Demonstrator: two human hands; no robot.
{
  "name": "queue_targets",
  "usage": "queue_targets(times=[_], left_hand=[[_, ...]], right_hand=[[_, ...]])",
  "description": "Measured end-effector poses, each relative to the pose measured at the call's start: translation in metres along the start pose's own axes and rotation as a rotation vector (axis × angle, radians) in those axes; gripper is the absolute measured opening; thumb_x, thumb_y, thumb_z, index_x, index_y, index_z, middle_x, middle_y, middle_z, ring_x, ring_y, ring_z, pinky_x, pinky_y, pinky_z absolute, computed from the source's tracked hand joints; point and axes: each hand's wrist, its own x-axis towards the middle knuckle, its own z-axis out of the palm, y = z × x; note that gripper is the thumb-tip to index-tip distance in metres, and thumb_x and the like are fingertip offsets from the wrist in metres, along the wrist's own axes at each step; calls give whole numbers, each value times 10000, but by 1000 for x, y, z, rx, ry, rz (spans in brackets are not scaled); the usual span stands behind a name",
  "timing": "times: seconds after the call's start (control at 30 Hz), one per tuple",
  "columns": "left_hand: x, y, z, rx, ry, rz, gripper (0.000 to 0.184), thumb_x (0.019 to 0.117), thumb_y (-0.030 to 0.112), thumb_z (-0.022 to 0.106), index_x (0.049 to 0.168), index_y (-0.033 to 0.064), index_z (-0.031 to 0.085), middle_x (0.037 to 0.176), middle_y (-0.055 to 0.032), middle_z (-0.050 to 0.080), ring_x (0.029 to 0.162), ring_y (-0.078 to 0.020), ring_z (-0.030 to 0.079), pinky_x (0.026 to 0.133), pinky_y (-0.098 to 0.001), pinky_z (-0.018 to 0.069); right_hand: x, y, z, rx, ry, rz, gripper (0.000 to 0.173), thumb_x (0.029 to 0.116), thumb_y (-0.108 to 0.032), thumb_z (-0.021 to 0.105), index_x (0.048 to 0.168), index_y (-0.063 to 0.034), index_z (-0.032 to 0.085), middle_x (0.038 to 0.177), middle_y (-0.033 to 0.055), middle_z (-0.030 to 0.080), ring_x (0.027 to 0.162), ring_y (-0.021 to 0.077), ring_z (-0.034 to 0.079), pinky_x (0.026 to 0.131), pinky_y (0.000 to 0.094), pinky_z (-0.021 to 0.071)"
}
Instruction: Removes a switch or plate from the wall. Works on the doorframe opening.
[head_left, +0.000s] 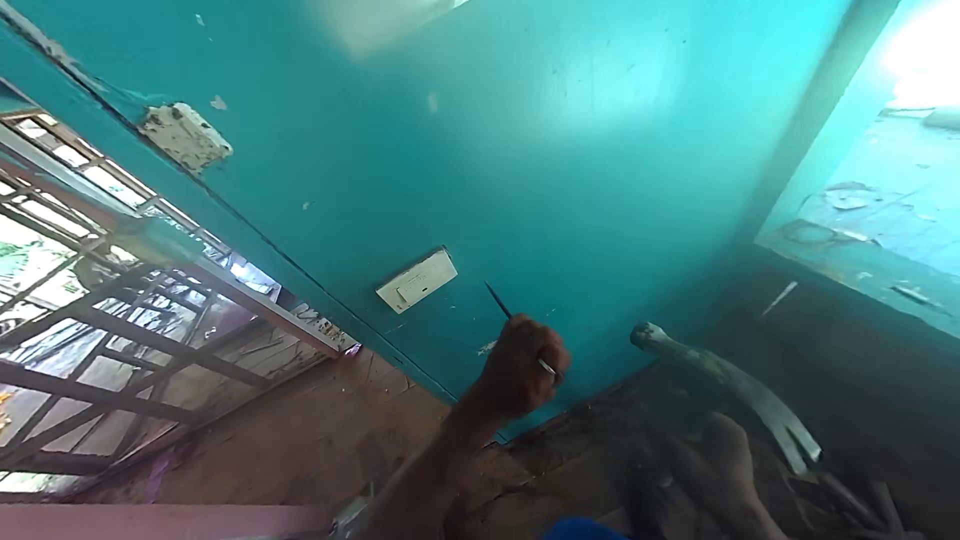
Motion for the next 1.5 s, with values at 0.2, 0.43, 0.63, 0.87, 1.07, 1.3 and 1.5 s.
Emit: queue_targets(times=[0.2,0.43,0.63,0.87,1.07,1.3,1.5], left_hand=[[14,-35,-27,27,68,-70,107,876,80,579,917,152,510,905,-44,590,924,-197,587,904,-346,463],[13,-40,-22,31,66,-79,137,852,55,599,920,142,518,889,-51,592,905,-200,588,908,-353,458],[15,-40,-22,3,82,-88,142,859,63,599,922,151,507,914,-47,575,918,-191,572,888,-327,462],[12,-20,-40,-43,170,-91,92,900,111,591,918,153,510,917,-42,577,907,-177,579,885,-314,483],[-28,-20,-77,194,513,-487,317,859,223,797,1040,27,625,901,-47,637,750,-89,612,649,-219,546],[-31,-20,-61,-1087,992,-1449,391,1100,394,449,1276,63,557,1026,-126,735,421,-72,487,391,-216,440],[26,-40,-68,-1178,1143,-1543,553,1015,588,503,1392,183,520,1015,-96,638,504,-132,539,434,-277,505]], right_hand=[[3,4,12,65,-51,-43,107,801,-126,763,865,-134,678,720,-163,659,622,-105,597,591,117,540],[12,-13,20,110,-143,-231,97,843,-164,755,874,-199,670,748,-179,670,671,-109,617,638,109,555],[23,-30,18,51,-172,-484,148,903,-255,751,914,-117,697,797,-60,717,749,-48,666,711,151,573],[32,-19,8,-1,-393,-572,239,974,-260,685,892,-36,702,791,74,713,710,103,682,675,274,583],[21,-5,0,-42,-342,-462,218,928,-282,750,948,-66,730,879,-24,744,852,-45,680,797,175,588],[22,-11,-2,43,-377,-309,198,897,-65,757,1067,-19,666,969,-69,753,929,-49,692,901,209,591],[49,-9,-11,23,-383,-104,213,789,-12,762,916,-170,699,820,-168,728,730,-46,687,693,203,617]])
